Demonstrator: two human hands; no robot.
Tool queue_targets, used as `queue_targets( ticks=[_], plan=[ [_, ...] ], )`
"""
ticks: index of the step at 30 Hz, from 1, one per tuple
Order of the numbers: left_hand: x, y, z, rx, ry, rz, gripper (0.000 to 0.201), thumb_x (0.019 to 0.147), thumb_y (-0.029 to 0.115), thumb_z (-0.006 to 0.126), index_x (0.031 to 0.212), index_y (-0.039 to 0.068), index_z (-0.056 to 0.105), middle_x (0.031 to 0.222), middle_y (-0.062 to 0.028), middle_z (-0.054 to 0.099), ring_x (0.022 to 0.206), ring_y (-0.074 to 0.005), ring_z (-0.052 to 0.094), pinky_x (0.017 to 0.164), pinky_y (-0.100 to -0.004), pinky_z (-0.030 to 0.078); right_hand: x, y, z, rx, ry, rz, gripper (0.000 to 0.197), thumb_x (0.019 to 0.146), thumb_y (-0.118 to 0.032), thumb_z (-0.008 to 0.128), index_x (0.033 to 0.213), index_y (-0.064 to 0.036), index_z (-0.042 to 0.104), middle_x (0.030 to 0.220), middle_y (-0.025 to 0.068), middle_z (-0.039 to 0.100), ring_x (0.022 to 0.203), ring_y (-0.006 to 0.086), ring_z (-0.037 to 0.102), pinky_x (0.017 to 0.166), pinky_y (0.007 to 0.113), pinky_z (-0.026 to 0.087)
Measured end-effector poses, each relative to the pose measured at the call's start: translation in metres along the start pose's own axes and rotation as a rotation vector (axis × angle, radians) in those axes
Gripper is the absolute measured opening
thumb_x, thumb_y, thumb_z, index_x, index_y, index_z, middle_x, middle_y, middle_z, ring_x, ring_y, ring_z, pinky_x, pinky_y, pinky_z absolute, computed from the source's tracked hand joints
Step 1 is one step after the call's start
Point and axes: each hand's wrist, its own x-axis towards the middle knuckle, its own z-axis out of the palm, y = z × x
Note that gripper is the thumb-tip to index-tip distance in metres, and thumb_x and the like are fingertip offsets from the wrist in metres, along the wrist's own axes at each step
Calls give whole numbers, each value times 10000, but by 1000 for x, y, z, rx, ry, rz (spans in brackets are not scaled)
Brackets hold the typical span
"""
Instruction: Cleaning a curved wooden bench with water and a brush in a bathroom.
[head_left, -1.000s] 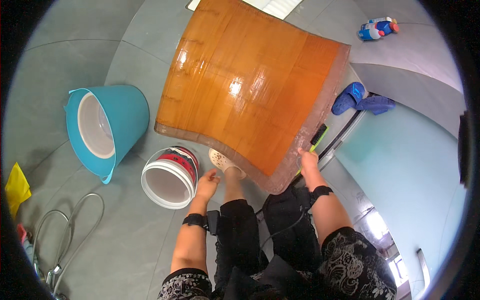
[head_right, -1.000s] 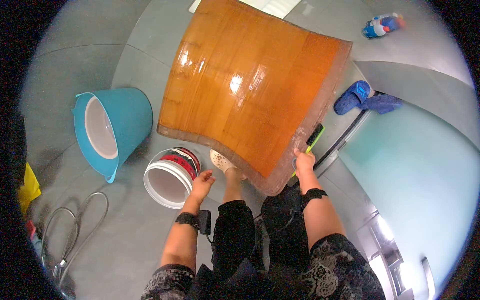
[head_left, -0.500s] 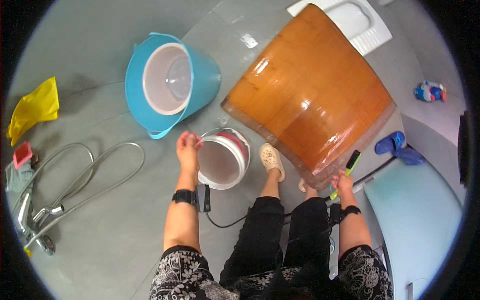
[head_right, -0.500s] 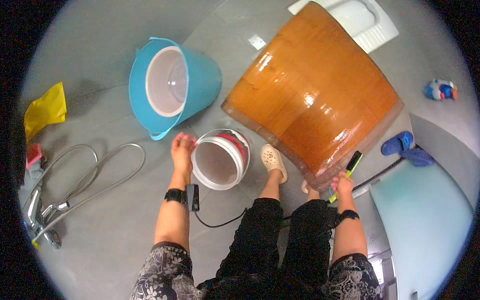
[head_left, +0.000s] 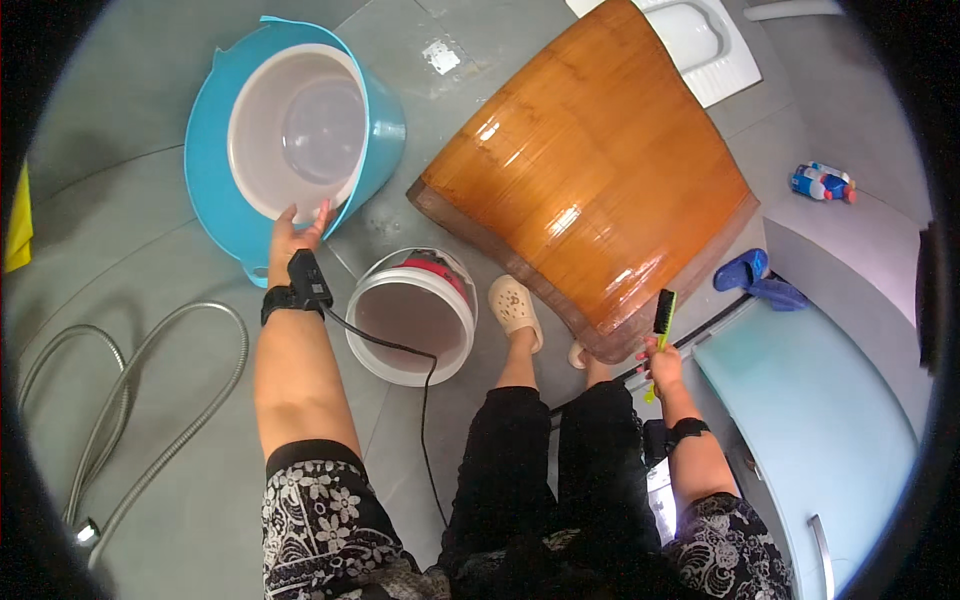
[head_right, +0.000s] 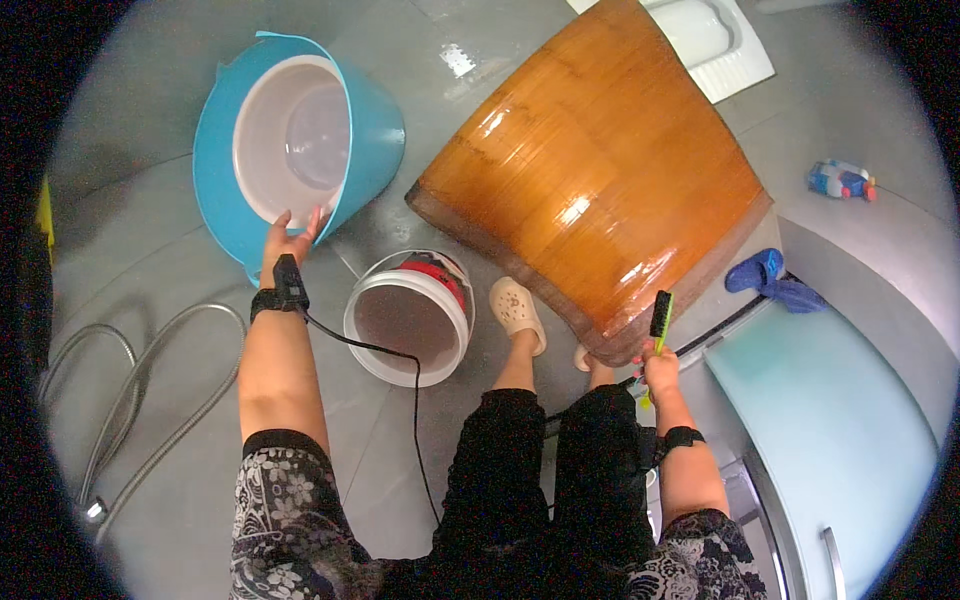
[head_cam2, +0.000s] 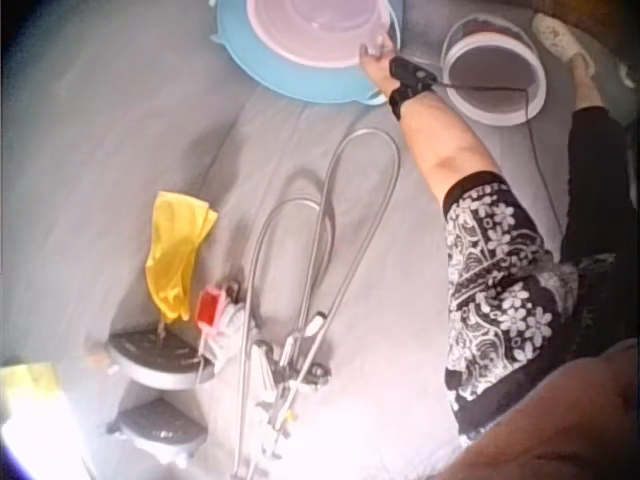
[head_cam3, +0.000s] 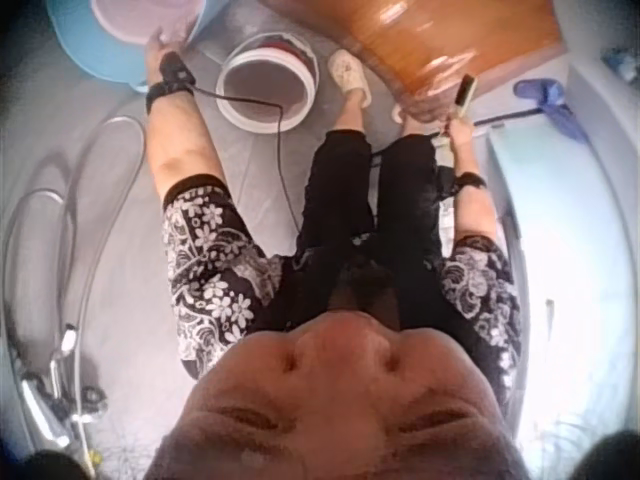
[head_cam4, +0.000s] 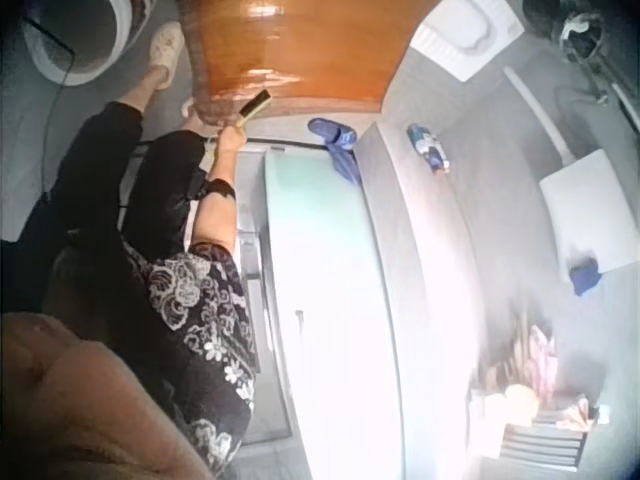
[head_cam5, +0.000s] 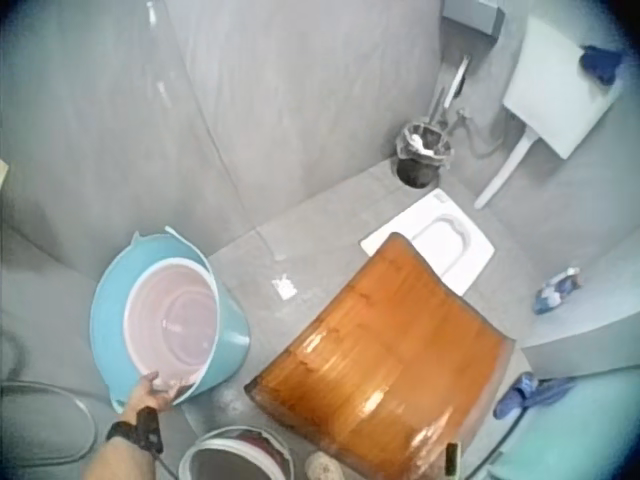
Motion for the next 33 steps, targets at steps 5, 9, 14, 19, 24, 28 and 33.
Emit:
queue_targets(
  ticks=[5,9,14,19,24,28,33],
  plan=[
    [7,-19,6,164,81,168,781,796,108,547,1302,-7,-38,1314,-275,55,1176,-430,250,864,-585,376,-7,-6,-11,-113,46,-17,234,840,-176,447,1020,-56,537,652,53,576,443,130,511,362,253,362],
    [21,-21,9,251,9,167,656,835,171,493,1288,-24,60,1270,-279,219,1114,-428,355,913,-560,339,-13,-14,-12,-125,41,-18,222,848,-161,437,1026,-52,510,685,61,581,450,136,508,379,248,366],
    [55,0,1,58,-124,269,352,863,201,449,1075,-73,390,1026,-227,503,956,-341,511,863,-504,412,-15,-10,-13,-110,65,-33,216,833,-162,450,999,-47,526,662,71,584,428,132,511,359,249,366],
    [45,15,0,294,-38,153,201,760,43,513,898,-79,433,827,-178,529,791,-283,557,700,-398,524,-15,-3,-39,-117,98,42,221,848,-158,423,1039,-75,498,680,59,575,455,149,515,378,258,346],
    [35,76,-2,409,111,59,221,755,27,482,926,-86,397,905,-188,473,803,-327,529,695,-411,524,-18,-2,-40,-88,99,48,213,849,-158,426,1029,-76,505,681,59,576,452,147,514,377,261,344],
    [25,95,-1,1167,-9,613,303,746,74,480,975,-96,377,932,-201,476,832,-337,527,684,-418,512,-18,5,-45,-84,147,31,207,838,-189,466,1002,-80,529,668,56,585,437,136,523,355,257,370],
    [45,56,18,1691,657,1108,461,721,166,526,1029,-133,357,964,-231,489,902,-321,530,716,-401,481,-21,13,-46,-99,166,42,220,839,-206,470,1000,-70,532,665,60,585,438,132,519,360,260,382]
  ],
)
